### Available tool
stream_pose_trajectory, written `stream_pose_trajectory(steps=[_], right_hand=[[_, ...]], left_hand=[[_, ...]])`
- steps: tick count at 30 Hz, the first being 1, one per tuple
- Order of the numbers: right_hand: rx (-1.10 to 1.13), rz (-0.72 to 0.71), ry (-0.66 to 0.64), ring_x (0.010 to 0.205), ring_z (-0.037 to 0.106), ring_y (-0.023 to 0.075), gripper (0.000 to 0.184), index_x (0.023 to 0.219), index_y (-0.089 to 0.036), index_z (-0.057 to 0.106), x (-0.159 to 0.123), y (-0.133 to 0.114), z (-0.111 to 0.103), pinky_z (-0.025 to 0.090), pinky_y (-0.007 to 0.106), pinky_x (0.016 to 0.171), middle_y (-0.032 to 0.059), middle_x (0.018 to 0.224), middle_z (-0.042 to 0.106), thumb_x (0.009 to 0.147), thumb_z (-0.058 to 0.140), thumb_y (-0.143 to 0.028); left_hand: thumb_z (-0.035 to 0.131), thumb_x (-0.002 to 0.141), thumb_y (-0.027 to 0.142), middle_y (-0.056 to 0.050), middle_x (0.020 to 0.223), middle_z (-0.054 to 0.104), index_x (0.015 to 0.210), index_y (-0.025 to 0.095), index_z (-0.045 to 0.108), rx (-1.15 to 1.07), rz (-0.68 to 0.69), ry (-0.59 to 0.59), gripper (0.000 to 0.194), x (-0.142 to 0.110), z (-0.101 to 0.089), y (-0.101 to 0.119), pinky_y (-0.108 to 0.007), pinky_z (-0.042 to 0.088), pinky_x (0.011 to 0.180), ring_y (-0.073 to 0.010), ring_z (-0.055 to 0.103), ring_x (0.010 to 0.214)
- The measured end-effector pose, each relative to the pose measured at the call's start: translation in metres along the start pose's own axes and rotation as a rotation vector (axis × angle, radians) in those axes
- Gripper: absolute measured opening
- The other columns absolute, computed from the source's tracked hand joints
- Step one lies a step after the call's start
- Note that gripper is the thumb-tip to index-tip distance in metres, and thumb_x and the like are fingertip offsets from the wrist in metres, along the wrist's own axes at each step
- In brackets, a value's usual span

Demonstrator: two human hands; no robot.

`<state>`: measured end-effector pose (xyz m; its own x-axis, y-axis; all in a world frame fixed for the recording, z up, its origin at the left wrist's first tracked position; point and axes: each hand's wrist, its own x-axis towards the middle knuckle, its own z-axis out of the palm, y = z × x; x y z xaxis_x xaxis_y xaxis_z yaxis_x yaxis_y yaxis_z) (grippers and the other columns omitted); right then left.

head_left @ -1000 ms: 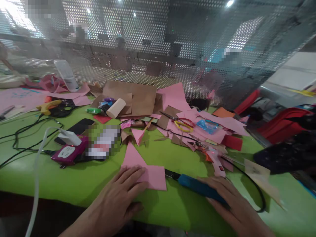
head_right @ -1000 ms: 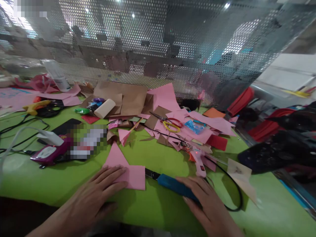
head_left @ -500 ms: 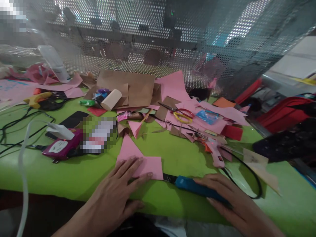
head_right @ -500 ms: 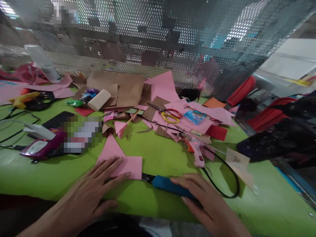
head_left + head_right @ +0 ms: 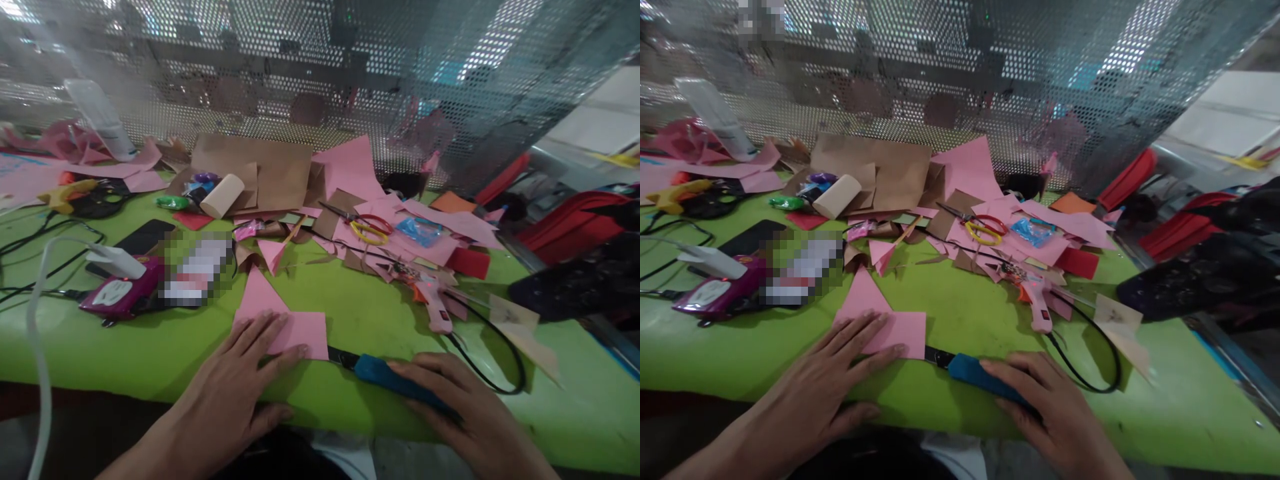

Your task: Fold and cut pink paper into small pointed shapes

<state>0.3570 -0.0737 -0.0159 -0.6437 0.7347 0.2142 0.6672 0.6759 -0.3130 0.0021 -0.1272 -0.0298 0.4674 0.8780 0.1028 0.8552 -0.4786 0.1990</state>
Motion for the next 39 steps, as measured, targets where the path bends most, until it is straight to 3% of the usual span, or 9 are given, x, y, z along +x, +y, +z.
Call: stream_pose_trajectory(steps=[5,8,14,27,39], right_hand=[[0.004,-0.009,0.021,0.100,0.065,0.0225,0.041,0.127,-0.035,0.062,0.001,0.000,0.001,0.057,0.035,0.082,0.0051,0.113,0.067,0.088,0.059,-0.024],[0.005,-0.011,0.009,0.100,0.065,0.0224,0.041,0.128,-0.036,0.062,0.004,-0.001,0.003,0.056,0.034,0.082,0.0048,0.112,0.066,0.089,0.058,-0.023],[0.016,-0.051,-0.021,0.097,0.064,0.0209,0.042,0.130,-0.036,0.061,0.003,-0.003,0.002,0.056,0.032,0.079,0.0046,0.109,0.064,0.090,0.059,-0.024],[0.034,-0.027,0.005,0.093,0.066,0.0207,0.040,0.125,-0.037,0.065,-0.003,-0.012,0.000,0.058,0.030,0.074,0.0045,0.103,0.067,0.089,0.059,-0.023],[0.030,-0.008,0.025,0.093,0.066,0.0219,0.039,0.125,-0.037,0.066,-0.005,-0.017,0.004,0.058,0.032,0.075,0.0056,0.103,0.067,0.089,0.059,-0.024]], left_hand=[[0.058,0.090,0.050,-0.005,0.162,0.024,0.143,0.034,0.041,-0.009,0.007,0.000,0.058,0.007,-0.001,0.006,-0.057,0.026,0.116,-0.0296,0.023,0.147],[0.056,0.090,0.051,-0.003,0.161,0.024,0.147,0.030,0.036,-0.027,0.046,-0.014,0.063,0.011,0.001,0.009,-0.055,0.025,0.118,-0.0261,0.020,0.148],[0.053,0.091,0.054,0.001,0.163,0.017,0.151,0.043,0.019,-0.047,0.046,-0.060,0.070,0.012,-0.001,0.012,-0.061,0.028,0.114,-0.0282,0.021,0.148],[0.051,0.091,0.057,0.002,0.163,0.018,0.151,0.044,0.020,-0.063,0.030,-0.057,0.069,0.010,-0.001,0.012,-0.060,0.027,0.115,-0.0261,0.017,0.149],[0.051,0.092,0.056,0.001,0.162,0.021,0.150,0.042,0.023,-0.099,0.039,-0.034,0.066,0.010,-0.003,0.013,-0.058,0.026,0.116,-0.0271,0.022,0.147]])
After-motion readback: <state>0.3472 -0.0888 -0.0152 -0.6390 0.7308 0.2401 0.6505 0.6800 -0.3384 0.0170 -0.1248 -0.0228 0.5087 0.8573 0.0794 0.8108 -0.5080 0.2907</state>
